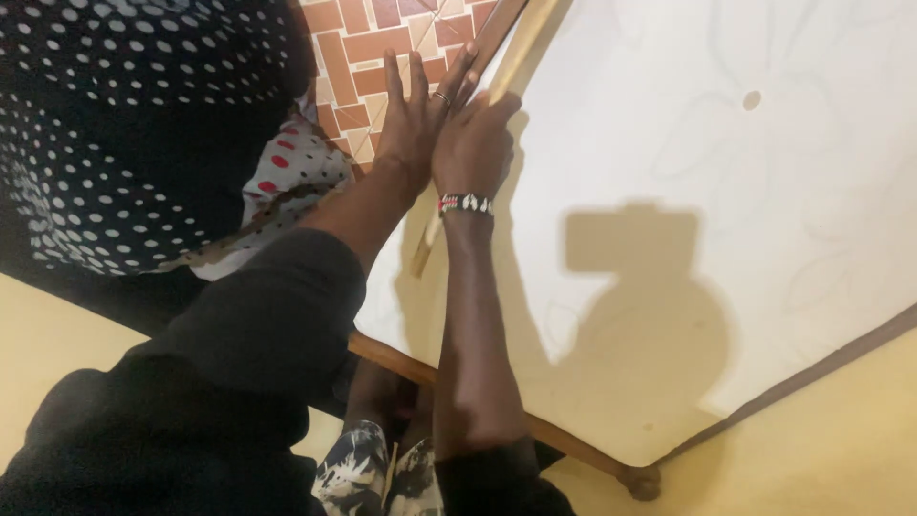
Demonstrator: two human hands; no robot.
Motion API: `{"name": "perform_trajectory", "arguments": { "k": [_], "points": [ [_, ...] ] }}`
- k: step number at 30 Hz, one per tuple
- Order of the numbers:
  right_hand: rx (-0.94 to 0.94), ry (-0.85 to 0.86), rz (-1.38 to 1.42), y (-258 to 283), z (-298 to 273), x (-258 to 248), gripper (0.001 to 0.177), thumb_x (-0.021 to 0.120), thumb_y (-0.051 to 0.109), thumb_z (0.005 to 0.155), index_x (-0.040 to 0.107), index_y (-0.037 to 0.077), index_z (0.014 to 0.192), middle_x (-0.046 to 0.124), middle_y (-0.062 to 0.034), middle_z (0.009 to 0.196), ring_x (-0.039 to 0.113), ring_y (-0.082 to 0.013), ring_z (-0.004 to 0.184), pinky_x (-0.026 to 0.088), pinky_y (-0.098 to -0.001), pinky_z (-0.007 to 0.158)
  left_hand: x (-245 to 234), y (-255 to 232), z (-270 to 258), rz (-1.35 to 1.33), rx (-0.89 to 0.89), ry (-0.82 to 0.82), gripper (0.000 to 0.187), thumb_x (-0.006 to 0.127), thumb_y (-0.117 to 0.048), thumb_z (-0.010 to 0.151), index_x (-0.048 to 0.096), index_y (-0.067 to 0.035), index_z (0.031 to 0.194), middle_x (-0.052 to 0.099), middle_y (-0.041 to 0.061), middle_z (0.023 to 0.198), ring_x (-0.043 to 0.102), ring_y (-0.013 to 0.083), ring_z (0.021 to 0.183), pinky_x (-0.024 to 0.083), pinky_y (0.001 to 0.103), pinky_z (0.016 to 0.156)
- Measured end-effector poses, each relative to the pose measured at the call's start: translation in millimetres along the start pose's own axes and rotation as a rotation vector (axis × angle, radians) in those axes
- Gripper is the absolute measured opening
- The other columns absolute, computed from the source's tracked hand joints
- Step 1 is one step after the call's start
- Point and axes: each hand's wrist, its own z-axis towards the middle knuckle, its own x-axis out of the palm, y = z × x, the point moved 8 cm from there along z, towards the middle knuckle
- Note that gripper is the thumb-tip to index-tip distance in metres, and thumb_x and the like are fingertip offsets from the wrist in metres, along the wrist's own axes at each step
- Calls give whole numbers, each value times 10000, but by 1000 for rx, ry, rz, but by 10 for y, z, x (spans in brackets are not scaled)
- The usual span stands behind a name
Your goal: The recorder uses a wooden tool to push the mattress back into the frame and repair the bed structure.
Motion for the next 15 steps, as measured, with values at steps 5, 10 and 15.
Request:
{"name": "perform_trajectory", "arguments": {
  "k": [5,10,15],
  "points": [
    [-29,12,110,311,751,-155,330,444,290,1028,401,-1,1178,754,-267,889,776,-438,827,622,-522,721,178,-5,71,118,-42,-117,933,671,-245,896,200,-146,1695,-130,188,1717,318,523,1440,165,793,1096],
    [-92,-121,82,208,405,-174,361,459,278,1042,396,-11,1250,718,-322,932,693,-524,899,548,-596,721,-12,10,86,104,-71,-263,833,635,-264,995,238,-97,1709,-114,193,1749,343,540,1458,203,785,1131],
    [-18,64,78,-69,7,62,344,447,275,1064,387,-7,1252,705,-342,951,693,-527,917,535,-612,736,91,8,20,55,-41,-49,860,585,-310,932,162,-160,1666,-112,172,1684,357,555,1410,275,757,1057]
  ]
}}
